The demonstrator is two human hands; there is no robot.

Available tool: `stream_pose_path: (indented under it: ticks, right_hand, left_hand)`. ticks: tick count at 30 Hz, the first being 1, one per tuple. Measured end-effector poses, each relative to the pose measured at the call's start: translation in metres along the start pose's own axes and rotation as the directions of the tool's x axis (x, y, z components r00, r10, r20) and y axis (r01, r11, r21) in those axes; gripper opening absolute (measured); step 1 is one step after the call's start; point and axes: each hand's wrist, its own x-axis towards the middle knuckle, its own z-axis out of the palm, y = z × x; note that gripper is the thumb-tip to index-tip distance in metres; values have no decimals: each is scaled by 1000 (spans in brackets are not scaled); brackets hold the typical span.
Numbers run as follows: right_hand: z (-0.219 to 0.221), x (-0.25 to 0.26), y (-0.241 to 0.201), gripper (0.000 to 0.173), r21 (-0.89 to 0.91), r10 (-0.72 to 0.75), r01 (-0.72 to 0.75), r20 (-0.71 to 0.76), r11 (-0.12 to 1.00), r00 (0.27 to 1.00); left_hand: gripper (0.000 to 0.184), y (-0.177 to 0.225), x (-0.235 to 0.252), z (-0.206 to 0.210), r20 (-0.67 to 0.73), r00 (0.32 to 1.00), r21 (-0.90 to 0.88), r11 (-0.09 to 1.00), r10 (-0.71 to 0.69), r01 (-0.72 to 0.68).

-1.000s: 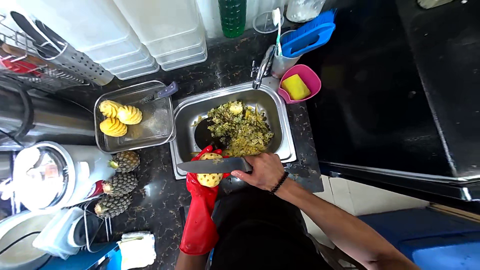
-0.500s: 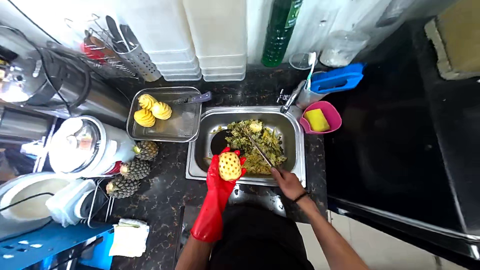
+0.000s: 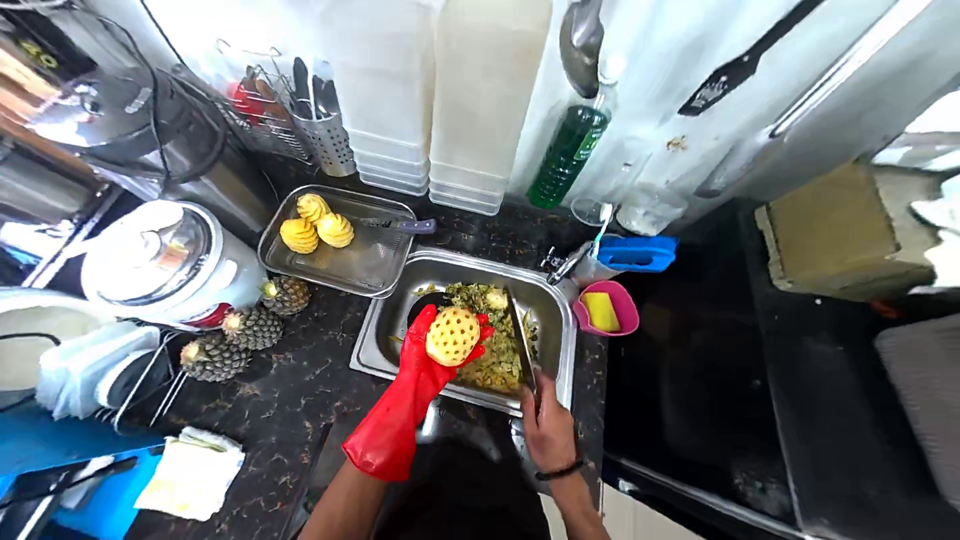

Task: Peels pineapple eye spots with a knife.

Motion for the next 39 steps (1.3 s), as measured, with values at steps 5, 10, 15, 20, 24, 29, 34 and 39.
stream_pose_path:
  ticks: [5,10,15,20,24,29,34,39]
  right_hand:
    - [36,5,33,40,136,344,-486,545,863,764]
    - [-18,2,-14,32,603,185,-583,591,544,785]
    - [-50,12,-74,40,375,-48,-147,463,915,885]
    - [-56,11,-92,39,415,-122,-56,391,908,912]
    - [-55,10,-107,38,398,-118,-65,419,915,900]
    - [-47,15,-120,38,304,-72,-57,397,951,915]
    - [-41,20,-140,35,93,-32,5,302,996,953]
    - [-31,30,-160,35,-28,26,-19,277,999,961]
  left_hand:
    - [50,0,3,1,-127,988,-87,991,87,-98]
    - [50,-4,-9,-4,-173,973,-62,984,154,-167]
    - [48,-5,-20,23,-208,954,20,976,217,-218]
    - [46,12,-21,37,-175,956,24,972,234,-233]
    - [45,18,-15,45,-202,964,-53,981,173,-187]
    - [46,20,2,29,-119,975,-49,980,186,-192]
    - [42,27,-1,36,-123,983,1,991,133,-134]
    - [42,24,-12,40,-140,986,46,995,91,-86]
